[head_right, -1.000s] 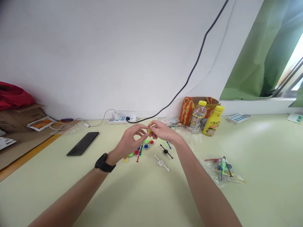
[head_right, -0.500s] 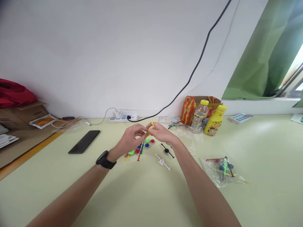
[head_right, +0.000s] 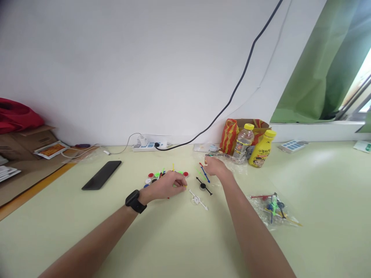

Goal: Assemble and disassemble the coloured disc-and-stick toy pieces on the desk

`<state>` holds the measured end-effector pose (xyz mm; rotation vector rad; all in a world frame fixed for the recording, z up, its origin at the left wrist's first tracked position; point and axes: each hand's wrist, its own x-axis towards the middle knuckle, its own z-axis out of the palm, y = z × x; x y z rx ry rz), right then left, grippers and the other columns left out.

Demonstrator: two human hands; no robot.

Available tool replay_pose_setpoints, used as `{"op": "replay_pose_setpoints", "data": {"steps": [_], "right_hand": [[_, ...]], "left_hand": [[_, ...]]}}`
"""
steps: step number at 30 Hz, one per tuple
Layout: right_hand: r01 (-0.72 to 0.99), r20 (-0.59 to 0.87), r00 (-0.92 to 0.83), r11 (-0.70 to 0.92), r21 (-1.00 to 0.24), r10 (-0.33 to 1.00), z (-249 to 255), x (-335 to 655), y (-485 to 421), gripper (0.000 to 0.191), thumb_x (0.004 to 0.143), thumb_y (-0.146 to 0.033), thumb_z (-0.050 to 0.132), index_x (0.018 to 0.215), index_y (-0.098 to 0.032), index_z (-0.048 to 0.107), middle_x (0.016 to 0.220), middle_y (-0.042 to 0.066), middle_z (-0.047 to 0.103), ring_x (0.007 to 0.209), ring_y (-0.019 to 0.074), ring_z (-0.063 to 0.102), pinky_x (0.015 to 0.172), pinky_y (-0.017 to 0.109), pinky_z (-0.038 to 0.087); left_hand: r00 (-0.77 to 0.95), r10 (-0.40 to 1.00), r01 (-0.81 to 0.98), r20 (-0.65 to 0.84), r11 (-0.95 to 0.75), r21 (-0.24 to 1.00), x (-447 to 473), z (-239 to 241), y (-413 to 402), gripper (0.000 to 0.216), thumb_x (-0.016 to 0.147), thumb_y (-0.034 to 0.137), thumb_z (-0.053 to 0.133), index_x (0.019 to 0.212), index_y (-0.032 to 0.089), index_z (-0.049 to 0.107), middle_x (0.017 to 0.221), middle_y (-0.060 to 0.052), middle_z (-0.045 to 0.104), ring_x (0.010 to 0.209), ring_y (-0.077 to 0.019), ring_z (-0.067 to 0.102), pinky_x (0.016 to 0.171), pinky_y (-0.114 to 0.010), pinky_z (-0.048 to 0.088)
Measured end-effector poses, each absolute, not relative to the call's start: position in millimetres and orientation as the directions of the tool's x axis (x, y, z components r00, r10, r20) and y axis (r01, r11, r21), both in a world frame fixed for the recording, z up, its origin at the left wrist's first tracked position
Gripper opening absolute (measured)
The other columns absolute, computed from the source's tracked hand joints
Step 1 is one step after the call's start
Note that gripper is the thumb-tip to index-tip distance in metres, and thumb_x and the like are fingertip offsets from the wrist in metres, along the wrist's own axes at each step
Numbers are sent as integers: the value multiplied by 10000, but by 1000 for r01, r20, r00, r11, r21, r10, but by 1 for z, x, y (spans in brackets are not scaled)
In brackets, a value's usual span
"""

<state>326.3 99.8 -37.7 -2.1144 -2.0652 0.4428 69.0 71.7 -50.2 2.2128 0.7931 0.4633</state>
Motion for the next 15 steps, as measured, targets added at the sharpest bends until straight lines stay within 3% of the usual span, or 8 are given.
{"op": "replay_pose_setpoints", "data": {"steps": [7, 11, 15], "right_hand": [[974, -162, 8, -45, -222, 987, -19, 321, 93, 254, 882, -284, 652, 1109, -172, 677, 1248, 195, 696, 1111, 322, 662, 778, 337, 454], [965, -279, -151, 81, -248, 948, 1, 303, 78, 141, 840, -333, 687, 868, -197, 714, 996, 100, 773, 905, 244, 706, 672, 289, 437], [942, -494, -312, 195, -274, 812, 10, 277, 62, 273, 686, -449, 810, 699, -202, 695, 777, 30, 760, 749, 207, 690, 593, 268, 428]], "left_hand": [[737, 670, 438, 93, -577, 689, 62, -50, 80, 124, 808, 295, 670, 839, 207, 752, 816, -31, 740, 666, -185, 685, 570, -266, 509], [753, 652, 503, 86, -655, 564, 60, -45, 83, 96, 818, 241, 678, 817, 211, 769, 761, -13, 715, 671, -172, 643, 617, -268, 451], [747, 652, 544, 127, -710, 447, 61, -47, 83, 93, 840, 226, 687, 859, 236, 777, 845, -33, 720, 882, -237, 649, 728, -296, 458]]}}
